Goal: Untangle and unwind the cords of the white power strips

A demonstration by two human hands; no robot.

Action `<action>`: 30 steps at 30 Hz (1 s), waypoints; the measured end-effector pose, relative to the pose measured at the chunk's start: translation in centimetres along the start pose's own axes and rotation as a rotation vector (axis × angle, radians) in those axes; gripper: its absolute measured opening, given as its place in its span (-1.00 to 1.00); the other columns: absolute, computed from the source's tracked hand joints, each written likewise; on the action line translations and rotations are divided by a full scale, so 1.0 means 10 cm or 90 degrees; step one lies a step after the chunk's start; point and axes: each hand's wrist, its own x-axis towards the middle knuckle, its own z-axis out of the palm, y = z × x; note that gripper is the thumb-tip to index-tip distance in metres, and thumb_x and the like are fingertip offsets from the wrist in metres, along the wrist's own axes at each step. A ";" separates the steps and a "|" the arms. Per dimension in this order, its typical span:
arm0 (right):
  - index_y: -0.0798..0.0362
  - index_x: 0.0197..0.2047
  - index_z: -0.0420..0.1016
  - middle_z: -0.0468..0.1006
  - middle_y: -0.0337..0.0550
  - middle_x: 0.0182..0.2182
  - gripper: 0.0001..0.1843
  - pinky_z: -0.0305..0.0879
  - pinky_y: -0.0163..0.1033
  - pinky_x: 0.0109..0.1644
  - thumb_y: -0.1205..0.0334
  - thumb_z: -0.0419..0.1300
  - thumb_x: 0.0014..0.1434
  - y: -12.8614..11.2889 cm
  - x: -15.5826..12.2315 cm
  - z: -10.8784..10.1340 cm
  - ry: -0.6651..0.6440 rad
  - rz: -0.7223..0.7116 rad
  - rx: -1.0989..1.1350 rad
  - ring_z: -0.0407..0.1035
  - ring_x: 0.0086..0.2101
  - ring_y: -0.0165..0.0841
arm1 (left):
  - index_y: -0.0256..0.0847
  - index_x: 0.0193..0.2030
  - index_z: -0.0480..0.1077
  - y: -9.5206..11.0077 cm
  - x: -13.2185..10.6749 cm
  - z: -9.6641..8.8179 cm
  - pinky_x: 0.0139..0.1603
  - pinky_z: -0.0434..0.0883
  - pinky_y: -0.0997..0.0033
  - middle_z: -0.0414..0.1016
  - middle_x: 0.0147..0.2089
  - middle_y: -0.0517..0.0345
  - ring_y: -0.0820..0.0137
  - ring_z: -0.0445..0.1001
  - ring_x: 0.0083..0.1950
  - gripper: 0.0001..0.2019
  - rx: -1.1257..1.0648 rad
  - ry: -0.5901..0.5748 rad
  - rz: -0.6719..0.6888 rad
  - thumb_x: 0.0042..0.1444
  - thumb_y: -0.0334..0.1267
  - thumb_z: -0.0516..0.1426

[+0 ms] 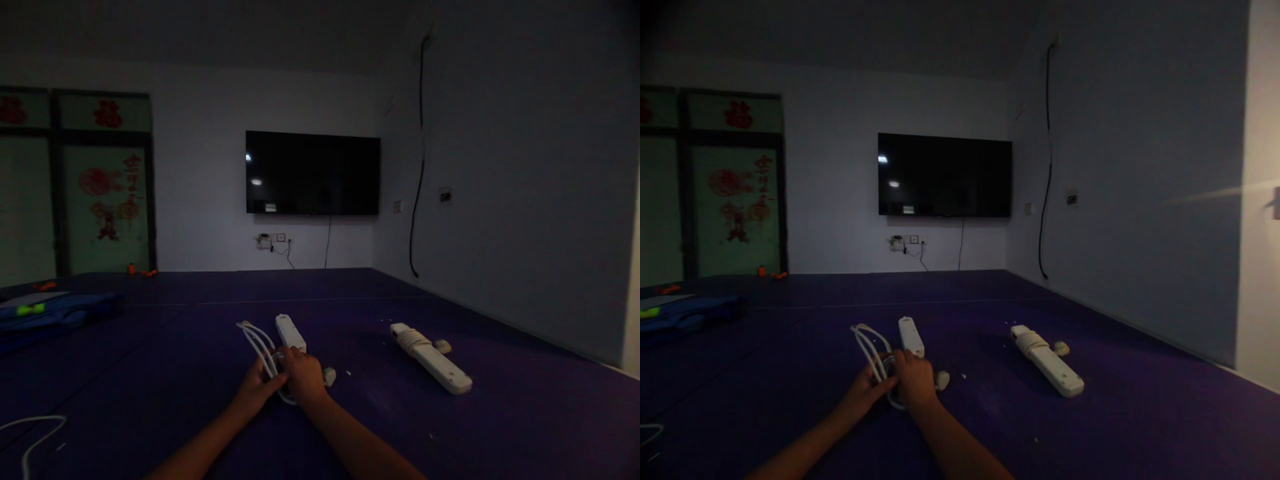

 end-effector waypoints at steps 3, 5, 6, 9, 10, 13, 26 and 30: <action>-0.05 -0.07 0.27 0.47 -0.14 -0.30 -0.75 0.22 -0.36 -0.38 0.23 -0.10 0.21 -0.01 -0.01 -0.01 -0.003 -0.006 0.005 0.41 -0.33 -0.34 | -0.22 0.01 0.24 -0.05 0.03 -0.01 -0.09 0.34 0.31 0.45 -0.05 0.01 0.23 0.41 -0.08 -0.38 -0.006 -0.001 -0.005 -0.23 -0.07 0.24; -0.05 -0.06 0.26 0.47 -0.14 -0.30 -0.75 0.22 -0.37 -0.38 0.24 -0.11 0.21 -0.02 -0.01 -0.03 -0.002 -0.010 0.003 0.41 -0.33 -0.34 | -0.22 0.01 0.24 -0.06 0.04 -0.01 -0.09 0.34 0.31 0.45 -0.05 0.00 0.23 0.41 -0.06 -0.39 -0.010 -0.001 -0.010 -0.22 -0.06 0.24; -0.05 -0.06 0.26 0.47 -0.14 -0.30 -0.74 0.21 -0.37 -0.38 0.24 -0.11 0.21 -0.02 -0.02 -0.03 -0.002 -0.013 0.001 0.41 -0.33 -0.34 | -0.22 0.01 0.25 -0.06 0.04 -0.01 -0.08 0.34 0.31 0.45 -0.05 0.00 0.22 0.40 -0.05 -0.39 -0.014 0.000 -0.011 -0.22 -0.06 0.24; -0.05 -0.04 0.25 0.46 -0.14 -0.28 -0.73 0.21 -0.36 -0.38 0.25 -0.10 0.20 -0.02 -0.02 -0.04 -0.003 -0.015 -0.002 0.40 -0.33 -0.34 | -0.21 -0.01 0.27 -0.04 0.03 0.01 -0.09 0.34 0.29 0.47 -0.09 0.02 0.22 0.41 -0.08 -0.40 -0.019 0.002 -0.011 -0.24 -0.06 0.24; -0.05 -0.04 0.25 0.45 -0.14 -0.27 -0.73 0.21 -0.35 -0.37 0.26 -0.10 0.20 -0.01 -0.02 -0.04 -0.006 -0.016 -0.002 0.39 -0.32 -0.33 | -0.20 -0.02 0.28 -0.03 0.02 0.01 -0.09 0.34 0.28 0.48 -0.11 0.03 0.22 0.42 -0.09 -0.41 -0.019 0.004 -0.010 -0.25 -0.05 0.24; -0.04 -0.04 0.25 0.44 -0.13 -0.25 -0.72 0.22 -0.30 -0.33 0.29 -0.08 0.18 0.00 -0.02 -0.03 -0.005 -0.026 0.002 0.37 -0.29 -0.31 | -0.21 -0.07 0.31 -0.02 0.02 0.02 -0.08 0.33 0.27 0.50 -0.18 0.05 0.22 0.43 -0.13 -0.46 -0.015 0.012 -0.003 -0.24 -0.05 0.23; -0.01 0.06 0.23 0.39 -0.09 -0.16 -0.61 0.16 -0.18 -0.09 0.37 0.01 0.13 0.03 0.01 0.04 0.045 -0.128 0.035 0.27 -0.17 -0.29 | -0.24 -0.14 0.32 -0.05 0.02 0.00 -0.10 0.31 0.31 0.50 -0.25 0.10 0.28 0.41 -0.21 -0.59 0.047 -0.006 0.027 -0.12 -0.06 0.16; 0.00 0.03 0.26 0.40 -0.09 -0.20 -0.63 0.20 -0.23 -0.15 0.39 0.00 0.13 0.02 0.01 0.03 0.032 -0.105 0.017 0.30 -0.20 -0.29 | -0.23 -0.09 0.29 -0.01 0.02 0.01 -0.05 0.29 0.28 0.49 -0.22 0.10 0.29 0.41 -0.18 -0.57 0.046 0.000 0.031 -0.11 -0.09 0.16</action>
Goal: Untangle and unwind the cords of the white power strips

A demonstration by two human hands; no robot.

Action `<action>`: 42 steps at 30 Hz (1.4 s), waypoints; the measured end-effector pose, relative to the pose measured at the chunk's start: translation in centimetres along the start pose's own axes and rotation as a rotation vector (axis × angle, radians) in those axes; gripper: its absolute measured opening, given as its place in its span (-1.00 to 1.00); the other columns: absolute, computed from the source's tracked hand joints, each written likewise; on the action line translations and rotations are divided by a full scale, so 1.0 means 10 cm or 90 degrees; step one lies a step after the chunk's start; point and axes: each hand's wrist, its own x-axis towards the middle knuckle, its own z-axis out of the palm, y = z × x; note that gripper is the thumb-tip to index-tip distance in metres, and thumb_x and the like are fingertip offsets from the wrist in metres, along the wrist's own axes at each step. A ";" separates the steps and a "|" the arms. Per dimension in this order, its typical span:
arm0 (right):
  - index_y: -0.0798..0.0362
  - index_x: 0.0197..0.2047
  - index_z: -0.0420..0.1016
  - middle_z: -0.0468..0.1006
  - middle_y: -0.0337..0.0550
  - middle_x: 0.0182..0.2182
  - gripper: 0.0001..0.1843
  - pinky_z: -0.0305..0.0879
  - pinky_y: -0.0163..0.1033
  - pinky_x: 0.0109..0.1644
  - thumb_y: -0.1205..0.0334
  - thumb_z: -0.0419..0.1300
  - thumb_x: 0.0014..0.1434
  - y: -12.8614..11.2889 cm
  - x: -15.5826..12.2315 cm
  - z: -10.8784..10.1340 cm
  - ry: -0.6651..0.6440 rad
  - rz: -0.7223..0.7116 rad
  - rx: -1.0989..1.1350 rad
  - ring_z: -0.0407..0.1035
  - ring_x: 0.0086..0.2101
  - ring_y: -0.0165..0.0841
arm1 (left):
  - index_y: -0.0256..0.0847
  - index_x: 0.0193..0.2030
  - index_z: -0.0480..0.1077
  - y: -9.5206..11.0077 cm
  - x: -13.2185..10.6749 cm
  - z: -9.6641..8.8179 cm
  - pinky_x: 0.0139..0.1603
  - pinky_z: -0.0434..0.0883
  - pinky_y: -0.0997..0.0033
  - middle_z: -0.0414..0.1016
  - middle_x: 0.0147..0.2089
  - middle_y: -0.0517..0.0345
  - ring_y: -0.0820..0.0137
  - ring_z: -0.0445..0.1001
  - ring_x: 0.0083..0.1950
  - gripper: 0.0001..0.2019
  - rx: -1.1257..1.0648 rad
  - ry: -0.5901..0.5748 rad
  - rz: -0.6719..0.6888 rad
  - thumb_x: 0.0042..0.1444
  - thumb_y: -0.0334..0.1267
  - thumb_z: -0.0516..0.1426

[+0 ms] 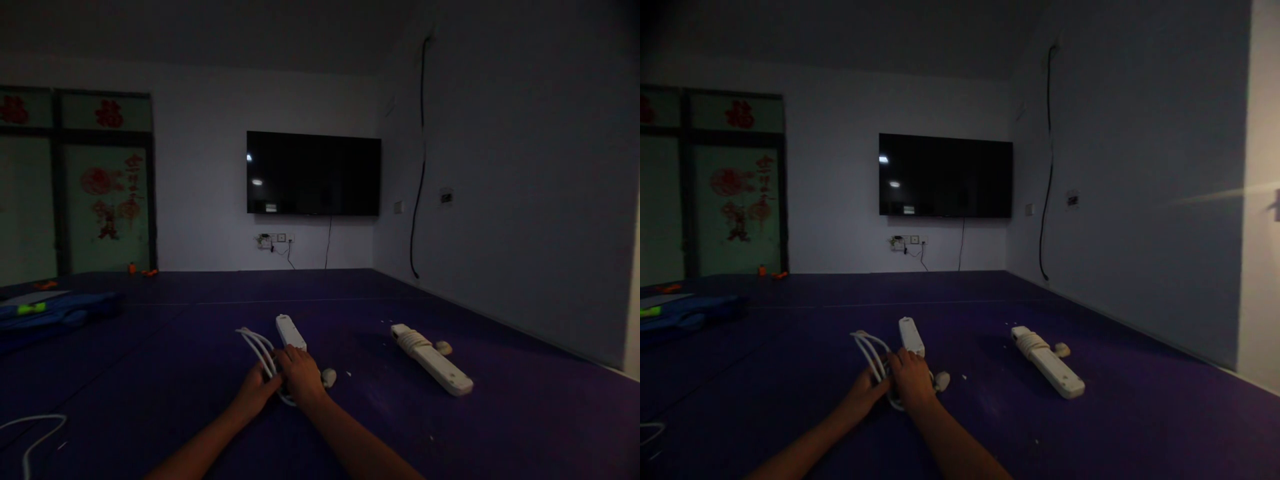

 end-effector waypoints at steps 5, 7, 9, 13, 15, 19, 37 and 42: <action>-0.01 0.03 0.25 0.39 -0.10 -0.19 -0.62 0.23 -0.25 -0.20 0.40 0.00 0.12 -0.02 -0.01 -0.05 -0.014 0.020 -0.011 0.32 -0.24 -0.30 | -0.20 0.01 0.24 -0.03 0.01 0.01 -0.04 0.29 0.27 0.47 -0.15 0.09 0.26 0.40 -0.11 -0.47 -0.031 -0.009 0.004 -0.14 -0.12 0.19; -0.01 0.03 0.25 0.39 -0.10 -0.19 -0.61 0.24 -0.26 -0.20 0.41 -0.01 0.12 -0.02 -0.01 -0.06 -0.015 0.026 -0.010 0.33 -0.23 -0.30 | -0.22 0.03 0.22 -0.03 0.01 0.01 -0.07 0.31 0.28 0.47 -0.16 0.08 0.26 0.41 -0.13 -0.45 -0.041 -0.010 -0.001 -0.13 -0.12 0.18; -0.01 0.03 0.25 0.39 -0.10 -0.18 -0.61 0.24 -0.26 -0.20 0.41 -0.01 0.12 -0.03 -0.02 -0.07 -0.012 0.028 -0.006 0.33 -0.22 -0.30 | -0.24 0.04 0.21 -0.02 0.00 0.01 -0.10 0.32 0.29 0.47 -0.20 0.08 0.28 0.42 -0.18 -0.44 -0.043 -0.010 -0.006 -0.13 -0.13 0.18; -0.02 0.03 0.24 0.39 -0.10 -0.18 -0.62 0.26 -0.27 -0.22 0.39 -0.02 0.13 -0.03 -0.01 -0.06 -0.009 0.036 0.000 0.33 -0.23 -0.31 | -0.23 0.01 0.24 0.01 -0.01 0.01 -0.11 0.31 0.30 0.48 -0.26 0.12 0.30 0.42 -0.21 -0.45 -0.028 0.000 -0.004 -0.17 -0.15 0.20; -0.02 0.03 0.25 0.38 -0.10 -0.19 -0.62 0.26 -0.28 -0.23 0.39 -0.02 0.13 -0.02 -0.01 -0.04 -0.014 0.042 -0.003 0.34 -0.24 -0.32 | -0.22 0.01 0.24 0.01 -0.01 0.01 -0.11 0.31 0.30 0.48 -0.26 0.13 0.30 0.41 -0.22 -0.45 -0.026 0.003 -0.004 -0.19 -0.16 0.21; -0.04 0.03 0.24 0.38 -0.10 -0.18 -0.61 0.27 -0.29 -0.27 0.38 0.01 0.11 -0.01 0.00 -0.03 -0.023 0.054 -0.005 0.34 -0.25 -0.31 | -0.23 0.02 0.23 -0.02 0.00 0.01 -0.13 0.33 0.30 0.48 -0.23 0.09 0.29 0.42 -0.21 -0.42 -0.038 0.002 -0.014 -0.20 -0.16 0.22; 0.00 -0.13 0.35 0.40 -0.13 -0.20 -0.66 0.23 -0.37 -0.29 0.48 -0.04 0.07 0.03 0.00 0.00 0.012 0.146 0.029 0.35 -0.28 -0.38 | -0.17 0.12 0.10 -0.09 0.01 0.02 0.09 0.24 0.19 0.26 0.13 -0.08 0.18 0.29 0.09 -0.22 -0.081 -0.070 0.033 -0.30 -0.20 0.31; 0.00 -0.15 0.37 0.40 -0.12 -0.20 -0.66 0.23 -0.36 -0.30 0.49 -0.03 0.04 0.02 -0.01 -0.03 0.023 0.154 0.028 0.35 -0.29 -0.37 | -0.12 0.16 0.04 -0.05 0.01 0.01 0.00 0.30 0.22 0.39 0.01 -0.03 0.23 0.40 -0.04 -0.14 -0.136 -0.094 0.014 -0.33 -0.22 0.33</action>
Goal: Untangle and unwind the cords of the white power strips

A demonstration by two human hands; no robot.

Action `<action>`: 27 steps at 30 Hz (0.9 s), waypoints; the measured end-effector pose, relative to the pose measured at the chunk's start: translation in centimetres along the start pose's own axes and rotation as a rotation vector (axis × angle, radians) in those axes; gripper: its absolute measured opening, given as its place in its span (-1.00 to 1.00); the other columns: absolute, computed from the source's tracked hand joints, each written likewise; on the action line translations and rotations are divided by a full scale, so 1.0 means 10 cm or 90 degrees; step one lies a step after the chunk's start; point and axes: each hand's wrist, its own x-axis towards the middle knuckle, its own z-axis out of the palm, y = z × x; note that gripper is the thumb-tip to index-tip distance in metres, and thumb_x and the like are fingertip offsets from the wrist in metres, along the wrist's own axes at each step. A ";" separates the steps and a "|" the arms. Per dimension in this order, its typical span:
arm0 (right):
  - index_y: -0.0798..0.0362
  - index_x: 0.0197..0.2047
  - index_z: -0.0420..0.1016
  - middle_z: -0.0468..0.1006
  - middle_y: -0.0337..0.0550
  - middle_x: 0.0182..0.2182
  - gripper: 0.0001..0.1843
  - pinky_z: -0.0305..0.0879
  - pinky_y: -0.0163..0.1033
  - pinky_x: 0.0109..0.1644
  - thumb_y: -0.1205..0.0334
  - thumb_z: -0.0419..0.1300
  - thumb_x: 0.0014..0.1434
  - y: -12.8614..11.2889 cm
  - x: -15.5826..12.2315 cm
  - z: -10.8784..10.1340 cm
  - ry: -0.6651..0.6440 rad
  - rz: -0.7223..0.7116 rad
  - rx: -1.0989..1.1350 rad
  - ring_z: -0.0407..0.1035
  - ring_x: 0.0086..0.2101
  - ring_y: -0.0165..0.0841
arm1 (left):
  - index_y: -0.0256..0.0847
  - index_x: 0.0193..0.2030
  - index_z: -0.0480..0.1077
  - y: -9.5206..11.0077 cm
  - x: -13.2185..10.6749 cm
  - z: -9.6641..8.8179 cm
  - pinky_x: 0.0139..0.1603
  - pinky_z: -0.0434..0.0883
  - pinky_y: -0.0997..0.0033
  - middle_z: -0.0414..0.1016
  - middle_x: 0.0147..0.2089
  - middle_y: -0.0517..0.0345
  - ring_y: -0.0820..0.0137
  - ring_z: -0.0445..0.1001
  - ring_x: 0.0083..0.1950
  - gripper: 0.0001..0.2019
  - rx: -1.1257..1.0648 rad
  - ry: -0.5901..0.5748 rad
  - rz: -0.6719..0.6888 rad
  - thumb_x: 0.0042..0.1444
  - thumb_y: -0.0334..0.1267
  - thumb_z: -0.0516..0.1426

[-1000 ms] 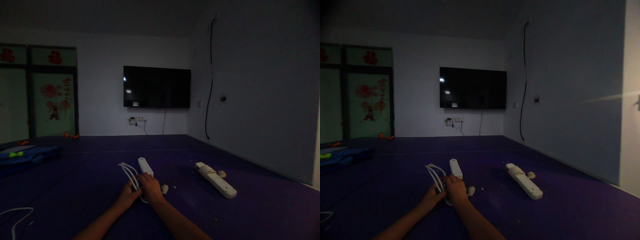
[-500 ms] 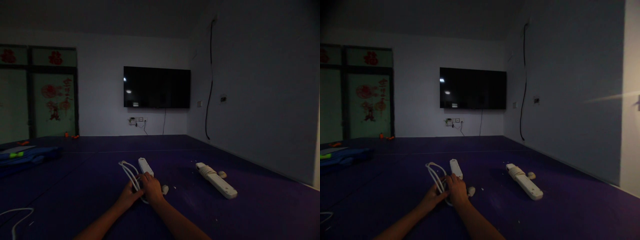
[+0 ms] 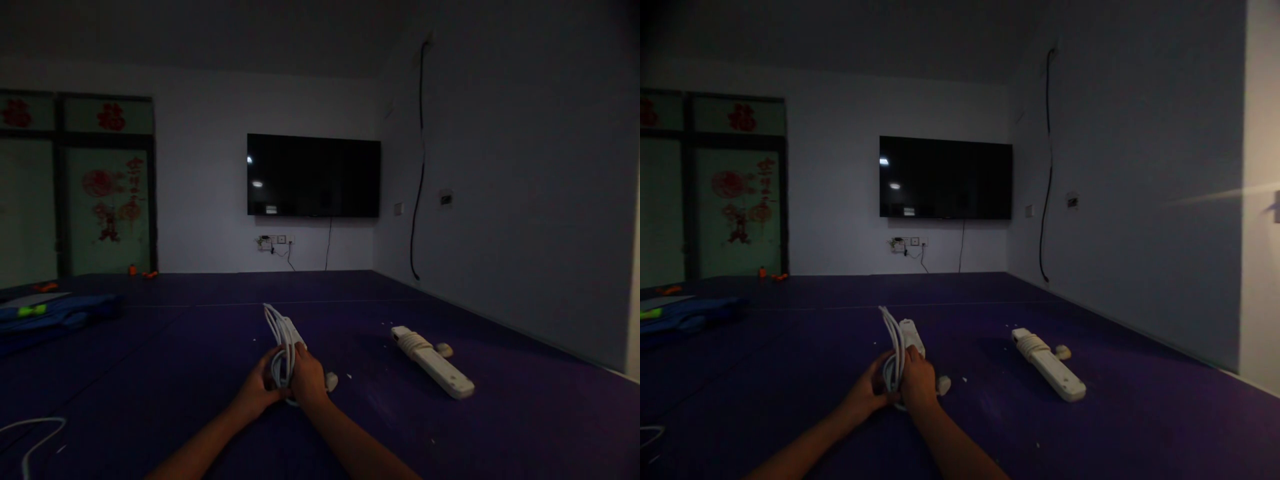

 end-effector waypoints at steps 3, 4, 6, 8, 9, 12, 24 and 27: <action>0.00 -0.15 0.38 0.41 -0.11 -0.19 -0.67 0.24 -0.36 -0.31 0.47 -0.01 0.05 0.01 0.00 0.04 0.014 0.004 0.016 0.36 -0.30 -0.37 | -0.09 0.20 -0.03 0.03 -0.01 0.01 -0.05 0.32 0.23 0.43 -0.07 0.01 0.26 0.43 -0.11 -0.09 -0.030 -0.022 -0.013 -0.32 -0.22 0.33; 0.00 -0.14 0.38 0.41 -0.11 -0.19 -0.68 0.24 -0.36 -0.31 0.46 -0.01 0.06 0.02 0.00 0.05 0.023 0.008 0.026 0.36 -0.30 -0.37 | -0.09 0.21 -0.06 0.04 -0.01 0.01 -0.07 0.32 0.24 0.44 -0.09 0.02 0.27 0.44 -0.14 -0.07 -0.041 -0.033 -0.017 -0.31 -0.22 0.32; 0.00 -0.12 0.38 0.42 -0.11 -0.21 -0.69 0.24 -0.36 -0.31 0.42 -0.02 0.09 0.03 0.00 0.08 0.049 0.027 0.052 0.37 -0.31 -0.37 | -0.10 0.23 -0.11 0.03 -0.01 0.01 -0.16 0.35 0.30 0.47 -0.18 0.07 0.32 0.45 -0.22 -0.05 -0.044 -0.047 -0.030 -0.30 -0.21 0.32; 0.00 -0.10 0.37 0.44 -0.12 -0.24 -0.71 0.24 -0.36 -0.30 0.37 -0.04 0.13 0.05 0.00 0.11 0.089 0.069 0.097 0.38 -0.32 -0.38 | -0.12 0.23 -0.12 0.00 -0.01 0.00 -0.32 0.34 0.42 0.47 -0.34 0.17 0.40 0.44 -0.37 -0.04 -0.013 -0.039 -0.049 -0.30 -0.21 0.32; 0.00 -0.09 0.36 0.45 -0.13 -0.25 -0.71 0.24 -0.36 -0.30 0.34 -0.07 0.16 0.06 0.00 0.12 0.114 0.097 0.125 0.39 -0.32 -0.39 | -0.13 0.23 -0.12 -0.01 -0.01 -0.01 -0.40 0.31 0.47 0.44 -0.43 0.24 0.46 0.40 -0.45 -0.04 0.008 -0.030 -0.057 -0.31 -0.22 0.32; 0.00 -0.09 0.34 0.46 -0.16 -0.28 -0.70 0.24 -0.34 -0.29 0.27 -0.14 0.21 0.10 0.01 0.13 0.193 0.158 0.202 0.38 -0.31 -0.39 | -0.16 0.24 -0.12 -0.05 0.00 -0.03 -0.54 0.18 0.57 0.32 -0.58 0.38 0.58 0.25 -0.60 -0.04 0.056 -0.018 -0.065 -0.30 -0.23 0.31; 0.02 -0.13 0.34 0.44 -0.12 -0.27 -0.68 0.25 -0.26 -0.23 0.21 -0.19 0.22 0.13 0.02 0.16 0.284 0.165 0.272 0.36 -0.26 -0.34 | -0.17 0.22 -0.10 -0.06 0.00 -0.04 -0.51 0.19 0.55 0.35 -0.52 0.32 0.53 0.30 -0.53 -0.09 0.076 -0.028 -0.070 -0.26 -0.22 0.29; 0.01 -0.13 0.35 0.44 -0.13 -0.27 -0.69 0.26 -0.29 -0.24 0.24 -0.17 0.21 0.12 0.03 0.18 0.261 0.141 0.233 0.36 -0.26 -0.36 | -0.17 0.21 -0.10 -0.03 -0.01 -0.01 -0.42 0.29 0.47 0.41 -0.45 0.26 0.45 0.39 -0.45 -0.10 0.040 -0.006 -0.059 -0.26 -0.23 0.29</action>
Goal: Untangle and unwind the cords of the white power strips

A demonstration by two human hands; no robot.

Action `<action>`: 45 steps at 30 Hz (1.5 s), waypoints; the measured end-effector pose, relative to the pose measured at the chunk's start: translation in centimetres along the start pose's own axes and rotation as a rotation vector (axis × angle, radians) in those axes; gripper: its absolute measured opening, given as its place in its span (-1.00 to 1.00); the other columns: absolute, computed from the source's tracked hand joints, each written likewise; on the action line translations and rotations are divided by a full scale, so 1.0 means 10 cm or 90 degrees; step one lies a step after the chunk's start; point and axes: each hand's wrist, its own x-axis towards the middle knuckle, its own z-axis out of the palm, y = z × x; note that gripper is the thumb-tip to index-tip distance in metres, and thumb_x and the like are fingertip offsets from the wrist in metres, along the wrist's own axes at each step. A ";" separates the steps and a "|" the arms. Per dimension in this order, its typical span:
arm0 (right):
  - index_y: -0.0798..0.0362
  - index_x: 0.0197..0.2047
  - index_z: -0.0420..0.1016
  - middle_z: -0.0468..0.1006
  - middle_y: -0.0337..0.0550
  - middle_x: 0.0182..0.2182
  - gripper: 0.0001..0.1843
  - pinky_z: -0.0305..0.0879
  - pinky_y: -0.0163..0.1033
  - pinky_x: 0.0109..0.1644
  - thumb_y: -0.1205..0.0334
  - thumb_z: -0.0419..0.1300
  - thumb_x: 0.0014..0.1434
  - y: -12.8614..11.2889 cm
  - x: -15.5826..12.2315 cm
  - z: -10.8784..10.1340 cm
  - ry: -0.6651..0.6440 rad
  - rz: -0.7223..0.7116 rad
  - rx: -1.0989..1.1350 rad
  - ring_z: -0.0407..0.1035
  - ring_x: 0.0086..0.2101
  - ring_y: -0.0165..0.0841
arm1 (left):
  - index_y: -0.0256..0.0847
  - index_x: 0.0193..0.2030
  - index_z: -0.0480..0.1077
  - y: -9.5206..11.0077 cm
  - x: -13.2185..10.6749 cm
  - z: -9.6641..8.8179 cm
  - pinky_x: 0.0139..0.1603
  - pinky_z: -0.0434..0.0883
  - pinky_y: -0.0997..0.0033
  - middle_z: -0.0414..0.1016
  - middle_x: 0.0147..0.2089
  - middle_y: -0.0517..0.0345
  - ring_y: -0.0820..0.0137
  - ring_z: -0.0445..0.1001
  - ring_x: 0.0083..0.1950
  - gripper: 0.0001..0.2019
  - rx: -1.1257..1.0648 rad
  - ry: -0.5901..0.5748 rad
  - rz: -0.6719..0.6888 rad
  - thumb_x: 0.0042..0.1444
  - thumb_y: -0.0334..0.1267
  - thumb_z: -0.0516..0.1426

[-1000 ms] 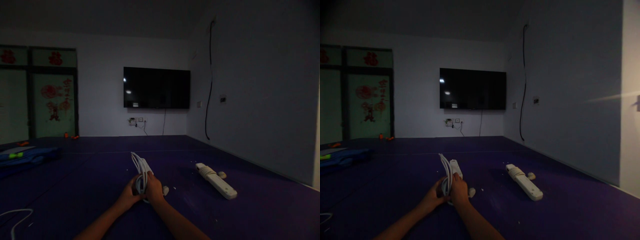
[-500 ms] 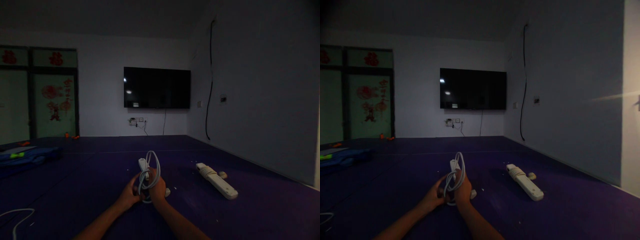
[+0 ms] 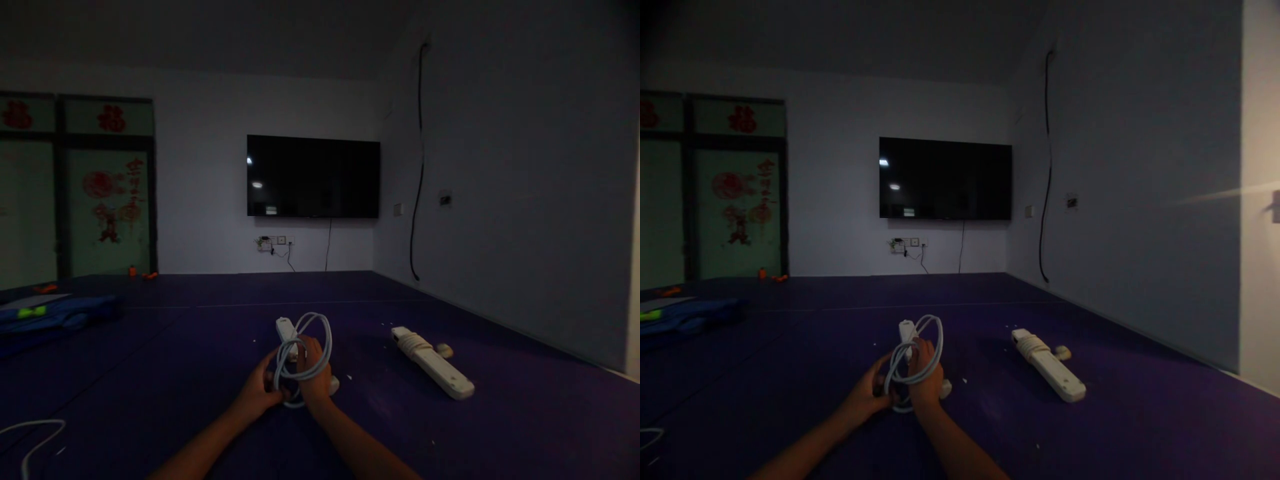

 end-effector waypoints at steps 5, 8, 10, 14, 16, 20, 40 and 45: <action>-0.01 -0.07 0.33 0.44 -0.16 -0.26 -0.69 0.26 -0.32 -0.26 0.26 -0.15 0.21 -0.04 -0.02 0.00 -0.059 -0.058 -0.074 0.36 -0.27 -0.38 | -0.16 0.14 0.02 0.12 -0.03 0.05 -0.19 0.36 0.29 0.46 -0.18 0.03 0.26 0.45 -0.21 -0.14 0.006 0.069 0.032 -0.34 -0.21 0.32; -0.01 -0.07 0.33 0.44 -0.16 -0.23 -0.69 0.26 -0.34 -0.24 0.26 -0.14 0.21 -0.05 -0.02 -0.01 -0.068 -0.069 -0.071 0.36 -0.25 -0.40 | -0.20 0.11 0.06 0.17 -0.04 0.06 -0.20 0.37 0.27 0.48 -0.21 0.02 0.23 0.46 -0.22 -0.16 0.064 0.113 0.025 -0.37 -0.22 0.32; -0.02 -0.07 0.33 0.43 -0.17 -0.22 -0.71 0.26 -0.34 -0.24 0.22 -0.11 0.20 -0.05 -0.02 -0.01 -0.077 -0.076 -0.065 0.36 -0.26 -0.40 | -0.22 0.09 0.10 0.18 -0.04 0.06 -0.24 0.37 0.28 0.50 -0.29 0.06 0.24 0.47 -0.27 -0.17 0.105 0.140 0.021 -0.39 -0.22 0.32; -0.04 -0.07 0.32 0.43 -0.19 -0.22 -0.72 0.26 -0.35 -0.29 0.14 -0.03 0.16 -0.02 -0.02 0.00 -0.100 -0.088 -0.069 0.37 -0.31 -0.41 | -0.23 0.08 0.16 0.14 -0.02 0.05 -0.36 0.36 0.34 0.47 -0.48 0.21 0.29 0.45 -0.42 -0.19 0.172 0.187 0.007 -0.43 -0.24 0.32; -0.04 -0.10 0.33 0.44 -0.19 -0.23 -0.73 0.25 -0.35 -0.31 0.13 -0.03 0.16 -0.01 -0.02 -0.01 -0.105 -0.084 -0.078 0.38 -0.31 -0.41 | -0.23 0.10 0.15 0.12 -0.02 0.05 -0.42 0.33 0.38 0.42 -0.57 0.29 0.33 0.42 -0.49 -0.17 0.183 0.198 -0.002 -0.43 -0.25 0.32; -0.03 -0.19 0.36 0.46 -0.19 -0.28 -0.75 0.24 -0.35 -0.34 0.13 -0.09 0.20 -0.03 0.01 -0.01 -0.104 -0.052 -0.092 0.38 -0.31 -0.39 | -0.27 0.17 0.07 0.09 -0.03 0.03 -0.50 0.26 0.46 0.35 -0.63 0.34 0.42 0.34 -0.58 -0.13 0.168 0.163 0.008 -0.35 -0.18 0.29; 0.05 -0.27 0.34 0.46 -0.10 -0.34 -0.73 0.26 -0.17 -0.26 0.10 -0.08 0.19 -0.01 0.03 -0.02 0.080 0.026 0.086 0.37 -0.30 -0.22 | -0.31 0.23 -0.10 0.09 -0.02 0.01 -0.53 0.28 0.47 0.31 -0.63 0.35 0.46 0.33 -0.60 -0.20 0.160 0.127 0.016 -0.09 -0.02 0.14; 0.03 -0.32 0.36 0.46 -0.14 -0.41 -0.77 0.25 -0.19 -0.30 0.12 -0.05 0.17 -0.02 0.02 0.00 0.081 -0.036 0.120 0.37 -0.37 -0.24 | -0.19 0.17 0.06 0.14 -0.07 0.05 -0.17 0.35 0.27 0.44 -0.21 0.05 0.27 0.42 -0.20 -0.27 0.419 0.183 0.110 -0.17 -0.14 0.20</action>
